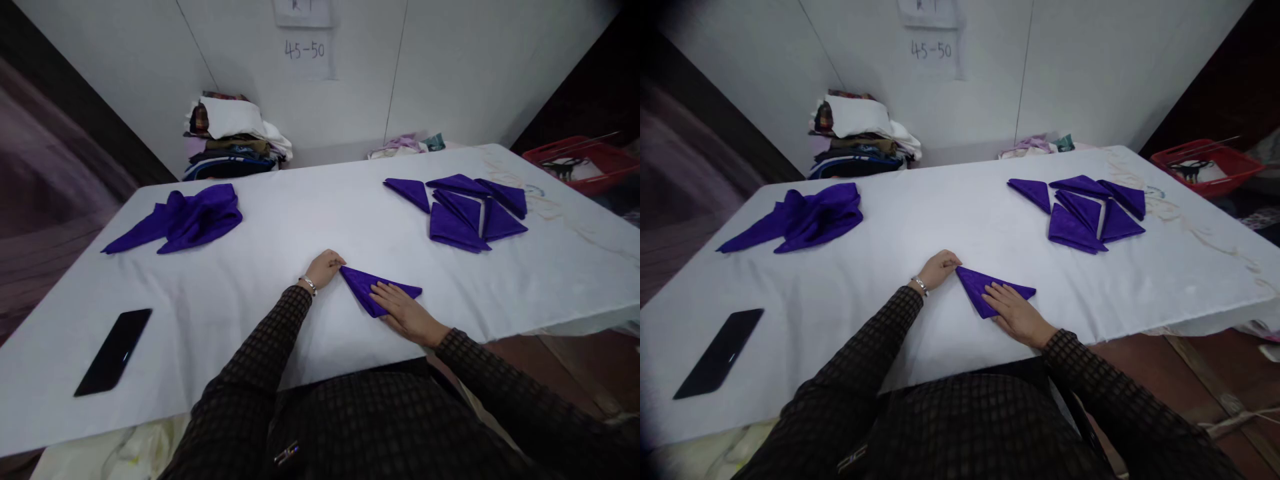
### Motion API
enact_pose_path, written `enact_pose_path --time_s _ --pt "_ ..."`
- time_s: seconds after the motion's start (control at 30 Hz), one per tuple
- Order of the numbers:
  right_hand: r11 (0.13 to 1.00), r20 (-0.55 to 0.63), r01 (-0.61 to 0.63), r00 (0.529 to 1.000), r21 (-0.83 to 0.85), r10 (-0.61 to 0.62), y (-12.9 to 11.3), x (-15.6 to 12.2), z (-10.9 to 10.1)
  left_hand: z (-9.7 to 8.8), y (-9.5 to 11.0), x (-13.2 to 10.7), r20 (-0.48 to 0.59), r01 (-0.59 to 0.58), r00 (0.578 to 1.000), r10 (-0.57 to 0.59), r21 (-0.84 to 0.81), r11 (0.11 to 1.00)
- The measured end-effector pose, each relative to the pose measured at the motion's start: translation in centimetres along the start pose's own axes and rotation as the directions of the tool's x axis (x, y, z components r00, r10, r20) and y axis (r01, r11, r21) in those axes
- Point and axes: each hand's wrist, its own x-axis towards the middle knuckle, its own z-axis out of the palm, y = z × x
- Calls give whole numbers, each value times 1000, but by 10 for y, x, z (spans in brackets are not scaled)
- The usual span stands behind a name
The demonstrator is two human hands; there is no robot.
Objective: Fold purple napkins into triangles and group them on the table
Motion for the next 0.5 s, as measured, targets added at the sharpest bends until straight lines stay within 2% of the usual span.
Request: enact_pose_path --time_s 0.17,0.5 --pt "1000 22 7 1000 17 -7 1 -1 -2 -10 -1 -8 120 -64 991 54 78 995" --pt "999 35 -4 999 32 3 0 -4 -2 -20 6 -8 231 -119 972 43 324 939"
